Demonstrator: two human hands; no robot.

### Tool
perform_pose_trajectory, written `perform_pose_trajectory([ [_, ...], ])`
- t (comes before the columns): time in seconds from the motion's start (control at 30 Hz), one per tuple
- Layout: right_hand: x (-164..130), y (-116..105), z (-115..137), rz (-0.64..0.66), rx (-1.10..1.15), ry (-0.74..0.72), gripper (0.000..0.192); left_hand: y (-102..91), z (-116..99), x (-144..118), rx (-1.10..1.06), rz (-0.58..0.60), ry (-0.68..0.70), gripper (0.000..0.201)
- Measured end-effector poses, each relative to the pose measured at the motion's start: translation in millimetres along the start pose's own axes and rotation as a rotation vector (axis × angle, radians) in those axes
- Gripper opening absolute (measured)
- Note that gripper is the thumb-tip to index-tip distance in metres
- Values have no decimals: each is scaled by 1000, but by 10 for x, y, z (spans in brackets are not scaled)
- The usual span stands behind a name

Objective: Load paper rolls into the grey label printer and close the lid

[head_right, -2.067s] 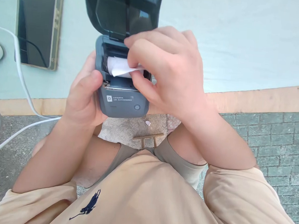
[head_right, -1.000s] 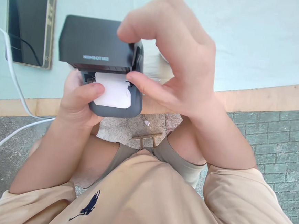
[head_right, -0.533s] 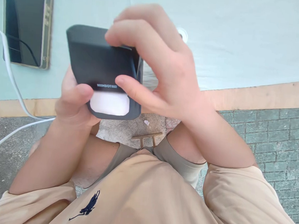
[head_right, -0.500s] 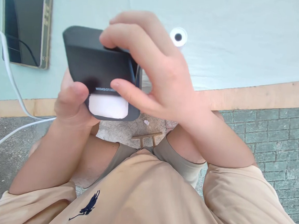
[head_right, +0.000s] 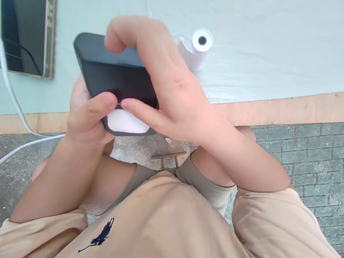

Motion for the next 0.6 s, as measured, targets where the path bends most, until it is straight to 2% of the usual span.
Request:
perform_pose_trajectory([
  [0.17,6,14,-36,-4,-39,-12,37,14,-22,-16,-29,-27,-26,56],
  [0.43,-31,64,-49,-45,-77,-17,39,39,-70,-24,-53,12,-62,51],
  [0.6,-50,127,-127,-92,11,-30,40,41,-66,-25,-41,-9,-91,53],
])
Point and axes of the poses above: each hand's wrist, its own x-axis towards the middle knuckle, its own y-axis out of the palm, z = x × y, the point moved 4 cm from there along x, towards the middle knuckle, and after that the axes turned 7 degrees about x, right-handed, at the moved point
